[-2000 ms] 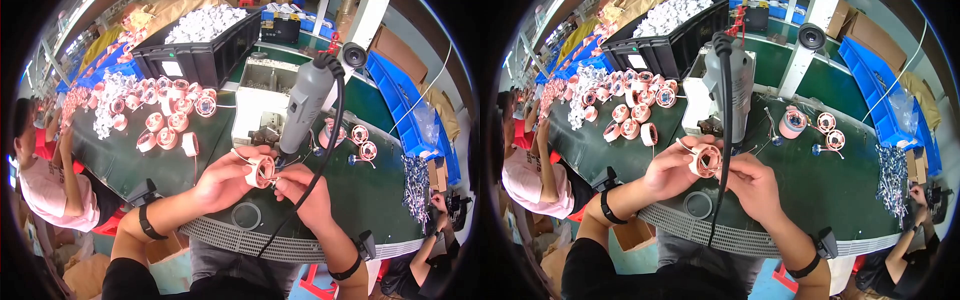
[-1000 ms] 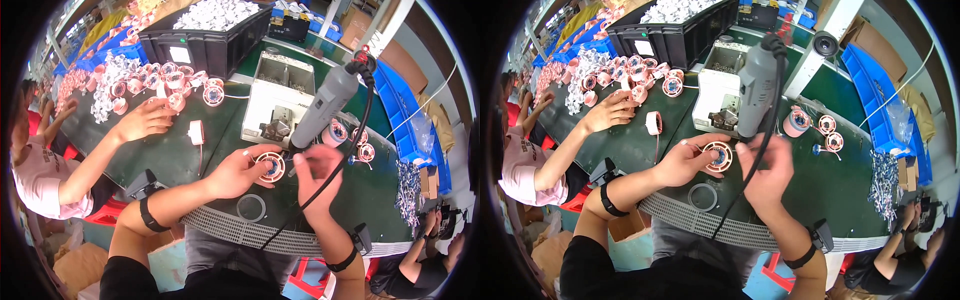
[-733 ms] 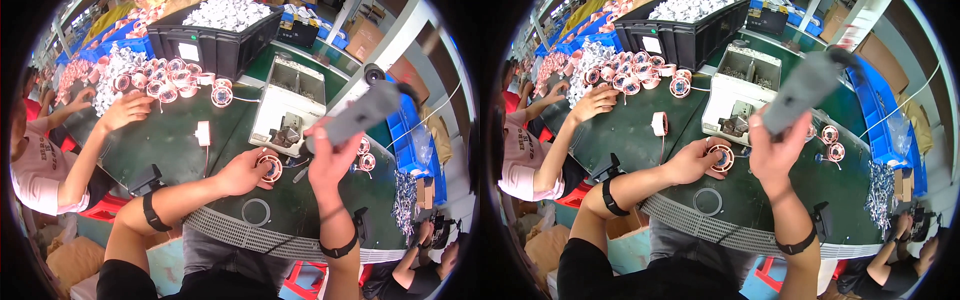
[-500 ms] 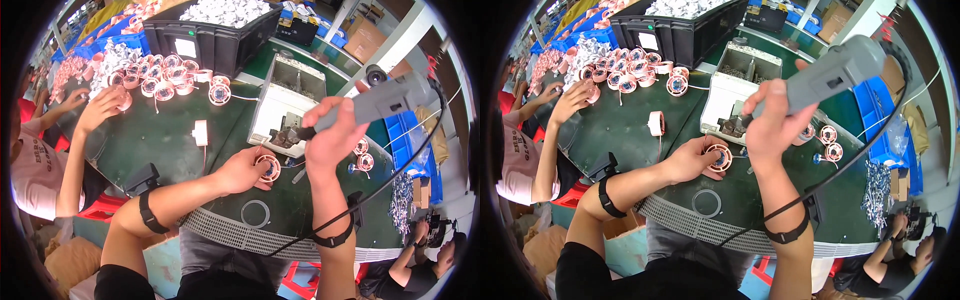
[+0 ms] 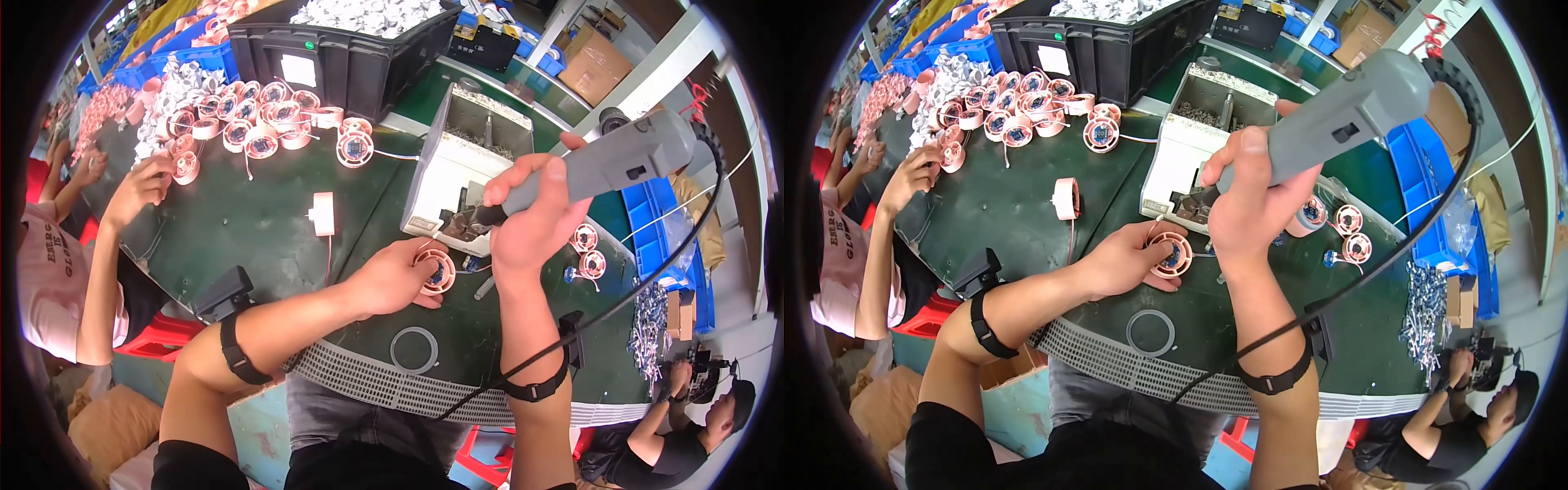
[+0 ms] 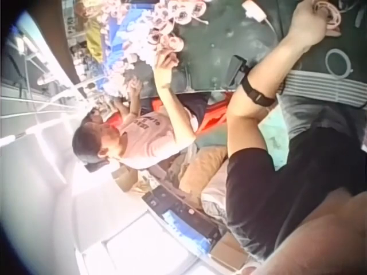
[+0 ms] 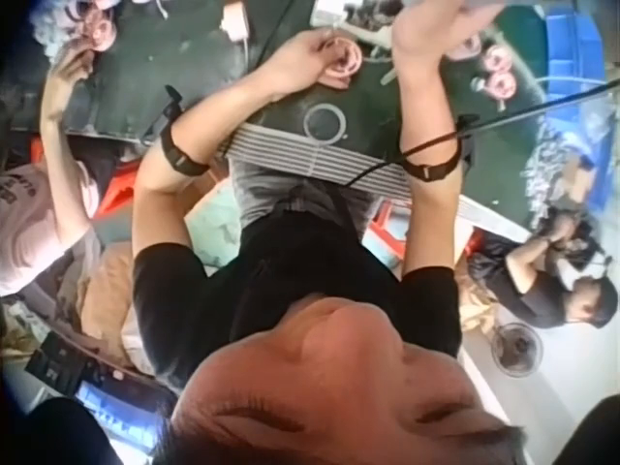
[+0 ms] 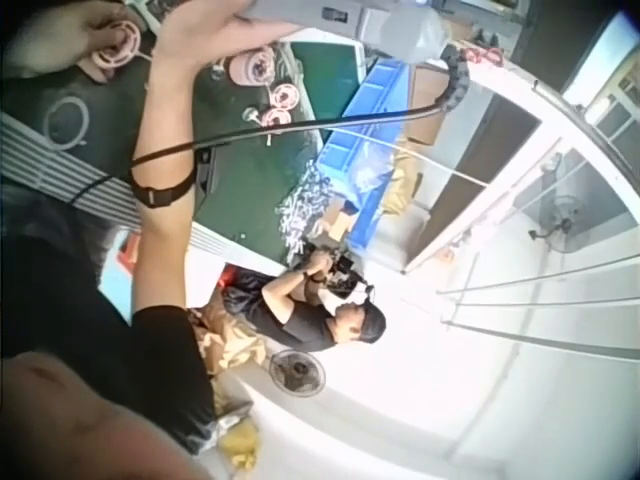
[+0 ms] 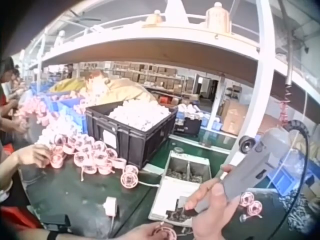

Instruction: Assembling internal parts of a small electronic device using an electric screwdriver and hand manipulation.

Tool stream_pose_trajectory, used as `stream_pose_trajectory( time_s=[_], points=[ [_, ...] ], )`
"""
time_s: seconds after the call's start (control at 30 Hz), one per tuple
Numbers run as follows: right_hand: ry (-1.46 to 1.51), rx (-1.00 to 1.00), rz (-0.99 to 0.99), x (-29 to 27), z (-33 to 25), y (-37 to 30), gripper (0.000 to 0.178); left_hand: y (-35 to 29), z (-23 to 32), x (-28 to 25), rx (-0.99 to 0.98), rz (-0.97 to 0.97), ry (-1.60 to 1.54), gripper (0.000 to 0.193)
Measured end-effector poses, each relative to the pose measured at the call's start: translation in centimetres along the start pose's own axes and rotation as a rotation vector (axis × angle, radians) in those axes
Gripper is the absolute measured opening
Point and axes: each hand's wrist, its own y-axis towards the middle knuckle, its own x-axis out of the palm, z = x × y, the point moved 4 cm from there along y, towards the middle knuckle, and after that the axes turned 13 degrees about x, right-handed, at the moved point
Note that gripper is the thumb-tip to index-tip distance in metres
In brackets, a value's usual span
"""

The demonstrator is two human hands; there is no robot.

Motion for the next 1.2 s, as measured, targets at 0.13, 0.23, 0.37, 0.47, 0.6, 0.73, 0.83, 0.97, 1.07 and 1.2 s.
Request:
stream_pose_trajectory(
  time_s=[0.13, 0.23, 0.37, 0.47, 0.6, 0.73, 0.83, 0.97, 1.07, 1.2],
  points=[
    [-0.022, 0.023, -0.011, -0.2, 0.1, 0.0, 0.041, 0.0, 0.0, 0.1, -0.001, 0.002, 0.002, 0.035],
    [-0.078, 0.018, -0.050, -0.1, 0.2, -0.3, 0.040, 0.0, -0.1, 0.0, 0.005, 0.002, 0.012, 0.034],
    [0.059, 0.170, -0.057, -0.3, -0.3, -2.3, 0.042, -0.3, -0.2, 0.0, 0.016, 0.038, 0.006, 0.029],
    [0.229, 0.247, -0.061, -0.6, -0.8, -4.6, 0.049, 0.0, -0.1, -0.1, 0.031, 0.021, 0.061, 0.029],
    [0.175, 0.224, -0.076, -0.6, 0.4, -6.1, 0.051, 0.0, 0.1, 0.1, 0.043, 0.005, 0.045, 0.028],
    [0.076, 0.195, -0.142, -0.8, 1.3, -6.4, 0.051, -0.2, 0.4, 0.2, 0.049, 0.007, 0.048, 0.027],
    [0.068, 0.195, -0.141, -0.8, 1.4, -6.4, 0.050, -0.3, 0.5, 0.3, 0.054, 0.000, 0.063, 0.027],
    [0.050, 0.188, -0.149, -0.6, 1.8, -6.5, 0.047, -0.3, 0.6, 0.3, 0.054, -0.004, 0.097, 0.027],
    [0.028, 0.179, -0.163, -0.3, 2.4, -6.5, 0.044, -0.3, 0.1, -0.1, 0.073, -0.004, 0.100, 0.027],
    [0.066, 0.204, -0.192, -0.2, 2.7, -6.3, 0.040, -0.1, -0.1, -0.1, 0.109, 0.005, 0.092, 0.027]
  ],
)
